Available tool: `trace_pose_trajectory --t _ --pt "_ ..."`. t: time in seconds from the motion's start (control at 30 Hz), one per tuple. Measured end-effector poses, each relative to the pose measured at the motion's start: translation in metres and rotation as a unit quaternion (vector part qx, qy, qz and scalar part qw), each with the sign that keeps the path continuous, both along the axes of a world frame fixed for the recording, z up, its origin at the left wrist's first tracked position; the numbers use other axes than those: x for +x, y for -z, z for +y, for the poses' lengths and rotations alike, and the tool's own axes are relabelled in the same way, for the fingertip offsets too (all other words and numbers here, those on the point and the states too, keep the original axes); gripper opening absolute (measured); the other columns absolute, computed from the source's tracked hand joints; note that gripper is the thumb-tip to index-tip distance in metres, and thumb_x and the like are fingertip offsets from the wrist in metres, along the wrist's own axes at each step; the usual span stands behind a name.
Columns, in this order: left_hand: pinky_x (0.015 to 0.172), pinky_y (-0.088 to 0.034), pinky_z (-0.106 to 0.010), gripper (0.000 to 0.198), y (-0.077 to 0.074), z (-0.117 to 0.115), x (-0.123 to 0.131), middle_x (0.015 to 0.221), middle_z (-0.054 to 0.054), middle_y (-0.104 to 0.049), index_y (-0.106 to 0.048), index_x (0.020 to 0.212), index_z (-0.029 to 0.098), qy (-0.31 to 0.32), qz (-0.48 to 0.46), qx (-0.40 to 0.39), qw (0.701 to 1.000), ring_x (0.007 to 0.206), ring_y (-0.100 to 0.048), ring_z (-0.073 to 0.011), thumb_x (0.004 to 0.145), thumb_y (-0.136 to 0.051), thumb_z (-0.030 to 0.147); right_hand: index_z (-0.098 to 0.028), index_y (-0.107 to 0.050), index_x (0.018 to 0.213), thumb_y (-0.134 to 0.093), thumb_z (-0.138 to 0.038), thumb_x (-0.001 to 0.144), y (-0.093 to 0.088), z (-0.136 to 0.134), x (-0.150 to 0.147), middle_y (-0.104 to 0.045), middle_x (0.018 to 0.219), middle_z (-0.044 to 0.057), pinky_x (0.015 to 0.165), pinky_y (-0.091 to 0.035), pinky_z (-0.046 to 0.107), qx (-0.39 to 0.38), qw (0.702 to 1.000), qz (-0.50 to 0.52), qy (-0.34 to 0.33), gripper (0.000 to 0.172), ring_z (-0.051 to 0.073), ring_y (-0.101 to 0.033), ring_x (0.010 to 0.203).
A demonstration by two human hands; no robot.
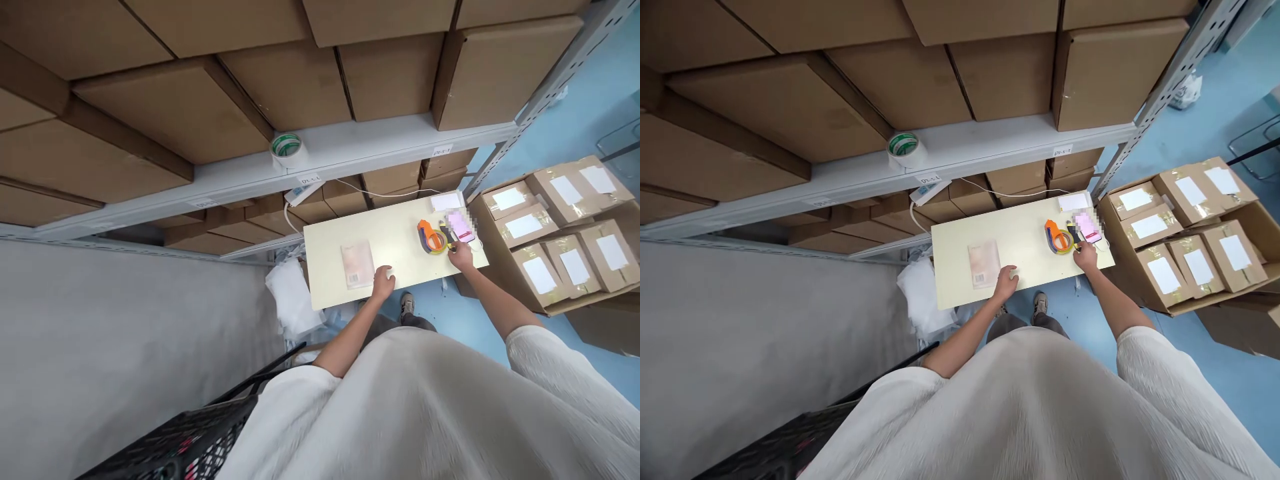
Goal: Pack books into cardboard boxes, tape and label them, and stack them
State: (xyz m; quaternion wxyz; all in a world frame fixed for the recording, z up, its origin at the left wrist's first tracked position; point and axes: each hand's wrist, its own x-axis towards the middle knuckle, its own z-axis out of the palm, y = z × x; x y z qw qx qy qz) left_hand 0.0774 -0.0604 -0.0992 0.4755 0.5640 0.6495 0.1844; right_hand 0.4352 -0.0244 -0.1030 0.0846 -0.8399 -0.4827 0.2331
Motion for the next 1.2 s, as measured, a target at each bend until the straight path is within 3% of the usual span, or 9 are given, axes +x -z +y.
trace_pose_trajectory --t 0.27,0.5,0.63,0.8,0.93,1.0,1.07,1.2 --pt "0.128 -0.043 -0.049 0.039 -0.001 -0.009 -0.001 0.14 -0.012 -0.069 -0.07 0.122 0.023 0.001 0.043 -0.006 0.999 0.144 -0.06 -0.0296 0.087 -0.06 0.009 -0.013 -0.068 0.133 -0.059 -0.026 0.096 0.014 0.018 0.005 -0.064 0.137 0.026 0.104 -0.048 0.052 -0.018 0.991 -0.069 -0.113 0.041 0.04 -0.057 0.125" --pt "0.125 -0.046 -0.047 0.036 -0.003 -0.009 -0.004 0.14 -0.013 -0.069 -0.071 0.121 0.023 -0.01 0.058 0.0 0.998 0.142 -0.062 -0.0292 0.089 -0.061 0.009 -0.014 -0.063 0.128 -0.06 -0.024 0.096 0.023 0.028 0.011 -0.068 0.128 0.026 0.099 -0.047 0.049 -0.017 0.987 -0.07 -0.143 0.034 0.038 -0.056 0.117" --pt "0.126 -0.046 -0.046 0.033 -0.003 -0.01 -0.007 0.142 -0.014 -0.068 -0.071 0.119 0.021 -0.01 0.056 -0.006 0.998 0.144 -0.061 -0.0291 0.09 -0.061 0.01 -0.015 -0.061 0.124 -0.063 -0.02 0.092 0.018 0.029 0.015 -0.069 0.122 0.023 0.096 -0.048 0.046 -0.022 0.992 -0.038 -0.116 0.033 0.037 -0.057 0.115" --pt "0.126 -0.046 -0.046 0.033 -0.001 -0.006 -0.011 0.138 -0.013 -0.069 -0.071 0.116 0.022 -0.012 0.045 0.006 0.999 0.143 -0.061 -0.0282 0.088 -0.06 0.009 -0.02 -0.058 0.124 -0.068 -0.024 0.085 -0.004 0.022 0.021 -0.071 0.117 0.017 0.093 -0.052 0.044 0.026 1.0 0.012 0.006 0.041 0.035 -0.061 0.112" --pt "0.125 -0.047 -0.046 0.033 -0.001 -0.002 -0.013 0.137 -0.012 -0.069 -0.071 0.115 0.024 -0.021 0.032 0.011 0.999 0.142 -0.062 -0.0281 0.087 -0.061 0.009 -0.022 -0.052 0.136 -0.071 -0.037 0.082 -0.037 0.028 0.017 -0.073 0.12 0.013 0.093 -0.057 0.043 0.125 0.976 0.152 0.091 0.059 0.028 -0.068 0.101" --pt "0.124 -0.048 -0.047 0.033 -0.002 -0.001 -0.017 0.138 -0.012 -0.069 -0.072 0.115 0.023 -0.023 0.023 0.012 0.999 0.141 -0.062 -0.0283 0.087 -0.061 0.01 -0.022 -0.05 0.142 -0.069 -0.041 0.083 -0.058 0.035 0.006 -0.074 0.123 0.013 0.09 -0.06 0.041 0.169 0.95 0.249 0.081 0.065 0.026 -0.07 0.098" --pt "0.123 -0.049 -0.047 0.034 -0.004 -0.001 -0.023 0.137 -0.012 -0.07 -0.072 0.115 0.024 -0.022 0.014 0.013 1.0 0.14 -0.064 -0.0282 0.087 -0.061 0.01 -0.023 -0.053 0.141 -0.065 -0.041 0.085 -0.078 0.04 -0.015 -0.075 0.122 0.012 0.089 -0.061 0.04 0.191 0.929 0.314 0.043 0.06 0.025 -0.071 0.099" --pt "0.121 -0.052 -0.046 0.035 -0.006 -0.001 -0.047 0.133 -0.011 -0.072 -0.074 0.115 0.024 -0.024 -0.007 0.016 1.0 0.133 -0.067 -0.027 0.086 -0.061 0.009 -0.025 -0.06 0.131 -0.066 -0.046 0.09 -0.1 0.04 -0.084 -0.077 0.109 0.008 0.082 -0.062 0.037 0.177 0.91 0.373 -0.041 0.046 0.024 -0.073 0.094"
